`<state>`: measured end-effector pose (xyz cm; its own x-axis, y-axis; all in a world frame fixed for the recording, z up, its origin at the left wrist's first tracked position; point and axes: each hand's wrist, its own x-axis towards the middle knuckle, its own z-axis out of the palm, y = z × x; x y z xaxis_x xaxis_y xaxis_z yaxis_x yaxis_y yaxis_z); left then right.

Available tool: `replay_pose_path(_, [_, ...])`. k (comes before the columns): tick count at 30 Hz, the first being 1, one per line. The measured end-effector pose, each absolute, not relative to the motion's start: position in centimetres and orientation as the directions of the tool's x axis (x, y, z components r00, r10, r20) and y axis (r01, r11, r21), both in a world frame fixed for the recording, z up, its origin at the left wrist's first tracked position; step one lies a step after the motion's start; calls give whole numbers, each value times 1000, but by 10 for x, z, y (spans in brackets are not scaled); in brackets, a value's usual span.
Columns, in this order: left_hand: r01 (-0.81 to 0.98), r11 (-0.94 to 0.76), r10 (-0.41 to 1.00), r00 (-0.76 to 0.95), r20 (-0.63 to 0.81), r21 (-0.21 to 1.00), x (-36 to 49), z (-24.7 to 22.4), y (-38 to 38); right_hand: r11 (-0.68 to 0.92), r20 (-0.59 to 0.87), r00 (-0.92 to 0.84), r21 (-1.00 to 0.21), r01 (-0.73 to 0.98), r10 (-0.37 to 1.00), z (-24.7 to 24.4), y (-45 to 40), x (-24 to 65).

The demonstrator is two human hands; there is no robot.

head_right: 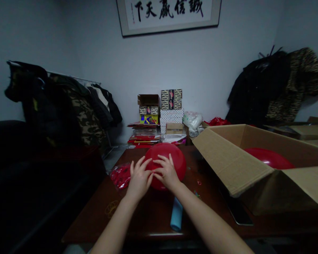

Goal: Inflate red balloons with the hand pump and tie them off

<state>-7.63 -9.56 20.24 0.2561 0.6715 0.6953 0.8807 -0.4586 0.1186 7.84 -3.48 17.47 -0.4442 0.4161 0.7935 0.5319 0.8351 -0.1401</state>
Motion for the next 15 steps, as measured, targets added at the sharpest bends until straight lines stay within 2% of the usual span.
replay_pose_path(4, [896,-439,653,266,709,67,-76,206,-102,842,789,-454,-143,519,414,177,-39,77])
replay_pose_path(11, [845,-492,659,202,725,211,-98,206,-95,866,754,-518,-131,483,403,185,-40,84])
replay_pose_path(15, [803,-592,550,345,761,64,-102,213,-94,889,738,-564,-106,446,371,194,-43,82])
